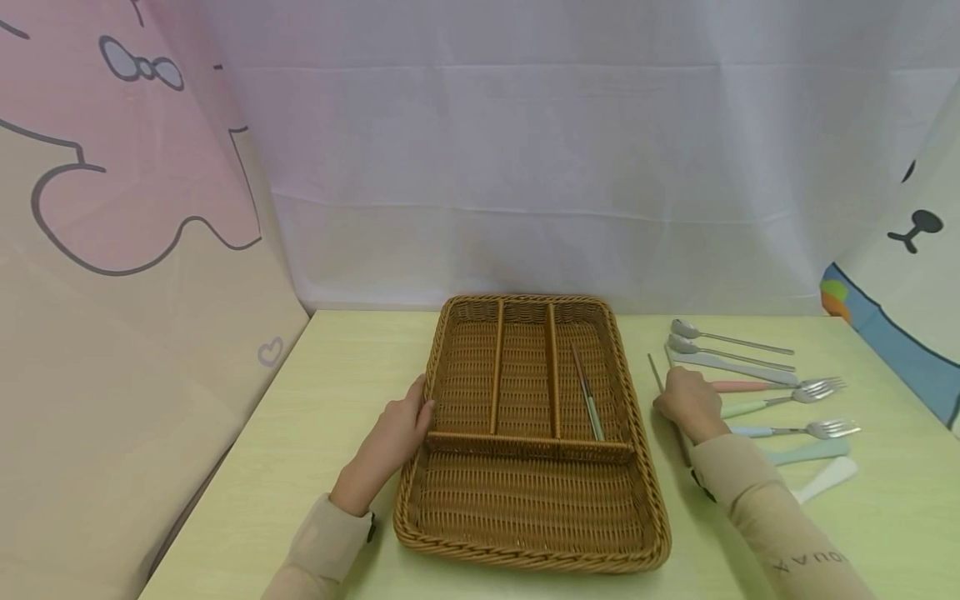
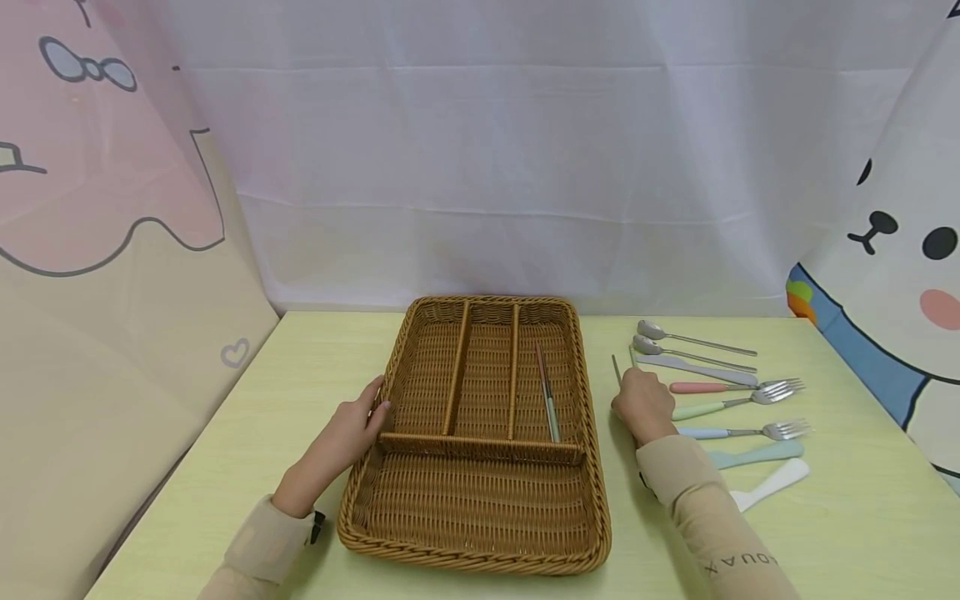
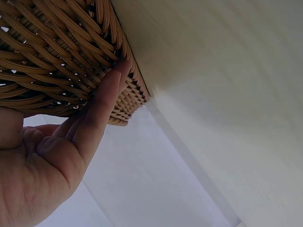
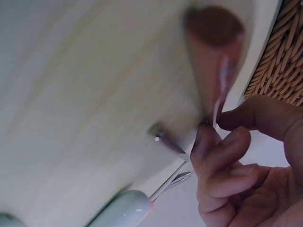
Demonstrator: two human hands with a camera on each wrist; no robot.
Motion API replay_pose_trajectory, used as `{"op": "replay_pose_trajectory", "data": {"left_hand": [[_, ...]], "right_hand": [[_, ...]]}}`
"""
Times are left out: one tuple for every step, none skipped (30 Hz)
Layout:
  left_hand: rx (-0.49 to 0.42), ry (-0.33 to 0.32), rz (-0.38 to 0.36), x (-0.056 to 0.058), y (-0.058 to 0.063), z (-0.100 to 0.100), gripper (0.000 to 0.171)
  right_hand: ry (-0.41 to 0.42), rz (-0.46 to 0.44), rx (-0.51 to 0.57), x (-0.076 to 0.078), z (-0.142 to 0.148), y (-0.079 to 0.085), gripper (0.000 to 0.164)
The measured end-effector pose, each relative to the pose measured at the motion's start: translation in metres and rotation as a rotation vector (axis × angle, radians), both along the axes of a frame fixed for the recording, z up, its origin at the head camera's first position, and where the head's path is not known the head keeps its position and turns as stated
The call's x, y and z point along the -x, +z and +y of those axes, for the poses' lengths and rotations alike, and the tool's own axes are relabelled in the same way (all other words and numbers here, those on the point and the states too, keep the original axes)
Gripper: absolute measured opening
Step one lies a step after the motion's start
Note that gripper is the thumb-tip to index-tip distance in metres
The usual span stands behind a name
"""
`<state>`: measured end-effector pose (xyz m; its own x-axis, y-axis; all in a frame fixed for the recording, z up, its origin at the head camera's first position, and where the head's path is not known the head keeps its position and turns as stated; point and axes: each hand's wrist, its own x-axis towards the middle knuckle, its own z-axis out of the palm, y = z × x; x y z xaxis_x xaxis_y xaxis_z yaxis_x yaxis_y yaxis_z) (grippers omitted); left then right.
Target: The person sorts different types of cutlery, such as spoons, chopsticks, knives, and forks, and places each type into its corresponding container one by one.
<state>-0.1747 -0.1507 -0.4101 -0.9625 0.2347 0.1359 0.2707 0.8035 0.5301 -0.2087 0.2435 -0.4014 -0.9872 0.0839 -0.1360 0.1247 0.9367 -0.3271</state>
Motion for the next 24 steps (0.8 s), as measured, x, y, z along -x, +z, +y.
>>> {"op": "replay_pose_trajectory", "data": {"left_hand": [[0.0, 0.001, -0.002, -0.0001, 0.0001, 0.0, 0.05], [-0.001, 0.0, -0.002, -0.0003, 0.0003, 0.0, 0.05], [-0.001, -0.001, -0.001, -0.0006, 0.0005, 0.0, 0.05], [-0.001, -0.002, -0.001, -0.0007, 0.0005, -0.0001, 0.05], [-0.002, -0.002, -0.002, -0.0007, 0.0007, 0.0, 0.05], [-0.003, -0.004, -0.004, -0.0007, 0.0008, 0.0, 0.05], [-0.004, -0.003, -0.005, -0.0009, 0.001, 0.0, 0.05], [-0.003, -0.003, -0.005, -0.0008, 0.0011, 0.0, 0.05], [-0.002, -0.002, -0.005, -0.0006, 0.0011, 0.0, 0.05], [-0.001, -0.001, -0.006, -0.0003, 0.0011, 0.0, 0.05], [-0.001, -0.001, -0.005, -0.0002, 0.0011, -0.0001, 0.05], [0.0, -0.001, -0.004, -0.0002, 0.0012, -0.0002, 0.05], [0.001, 0.0, -0.001, -0.0003, 0.0014, -0.0003, 0.05], [0.003, 0.0, 0.0, -0.0002, 0.0014, -0.0001, 0.05], [0.004, -0.001, 0.002, -0.0003, 0.0017, 0.0, 0.05], [0.005, -0.001, 0.002, -0.0003, 0.0019, 0.0002, 0.05], [0.006, -0.001, 0.001, -0.0002, 0.0018, 0.0003, 0.05], [0.008, 0.0, 0.001, -0.0002, 0.0018, 0.0004, 0.05], [0.01, -0.001, 0.0, 0.0, 0.0017, 0.0005, 0.05], [0.011, 0.0, -0.001, 0.0, 0.0016, 0.0006, 0.05], [0.011, -0.001, -0.001, -0.0001, 0.0016, 0.0006, 0.05], [0.011, 0.001, -0.002, -0.0002, 0.0016, 0.0006, 0.05], [0.013, 0.001, 0.0, -0.0003, 0.0016, 0.0005, 0.05], [0.012, 0.001, 0.001, -0.0005, 0.0017, 0.0005, 0.05]], "right_hand": [[-0.002, 0.0, 0.004, 0.0002, -0.0001, 0.0001, 0.024], [-0.004, 0.003, 0.007, 0.0003, -0.0003, 0.0001, 0.024], [-0.005, 0.005, 0.01, 0.0002, -0.0005, 0.0001, 0.024], [-0.007, 0.007, 0.012, 0.0002, -0.0008, 0.0003, 0.024], [-0.007, 0.011, 0.013, 0.0003, -0.0007, 0.0, 0.023], [-0.008, 0.016, 0.013, 0.0004, -0.0007, 0.0, 0.022], [-0.007, 0.02, 0.013, 0.0004, -0.0007, 0.0001, 0.022], [-0.007, 0.022, 0.013, 0.0003, -0.0009, 0.0002, 0.022], [-0.008, 0.023, 0.012, 0.0004, -0.001, 0.0004, 0.022], [-0.007, 0.027, 0.013, 0.0004, -0.0011, 0.0007, 0.023], [-0.006, 0.031, 0.013, 0.0004, -0.0011, 0.0009, 0.024], [-0.005, 0.034, 0.014, 0.0005, -0.0014, 0.0012, 0.025], [-0.004, 0.038, 0.017, 0.0006, -0.0016, 0.0013, 0.027], [-0.003, 0.041, 0.02, 0.0006, -0.0018, 0.0015, 0.028], [0.0, 0.046, 0.024, 0.0007, -0.0019, 0.0017, 0.029], [0.002, 0.051, 0.029, 0.0006, -0.0021, 0.0019, 0.031], [0.003, 0.056, 0.032, 0.0006, -0.0022, 0.0021, 0.033], [0.005, 0.061, 0.036, 0.0006, -0.0023, 0.0025, 0.034], [0.006, 0.065, 0.04, 0.0004, -0.0026, 0.003, 0.035], [0.006, 0.07, 0.042, 0.0002, -0.0029, 0.0037, 0.036], [0.009, 0.076, 0.044, -0.0001, -0.0031, 0.0044, 0.036], [0.012, 0.082, 0.043, -0.0004, -0.0035, 0.0052, 0.037], [0.016, 0.086, 0.042, -0.0008, -0.0039, 0.0063, 0.038], [0.018, 0.092, 0.044, -0.0012, -0.0045, 0.0075, 0.038]]}}
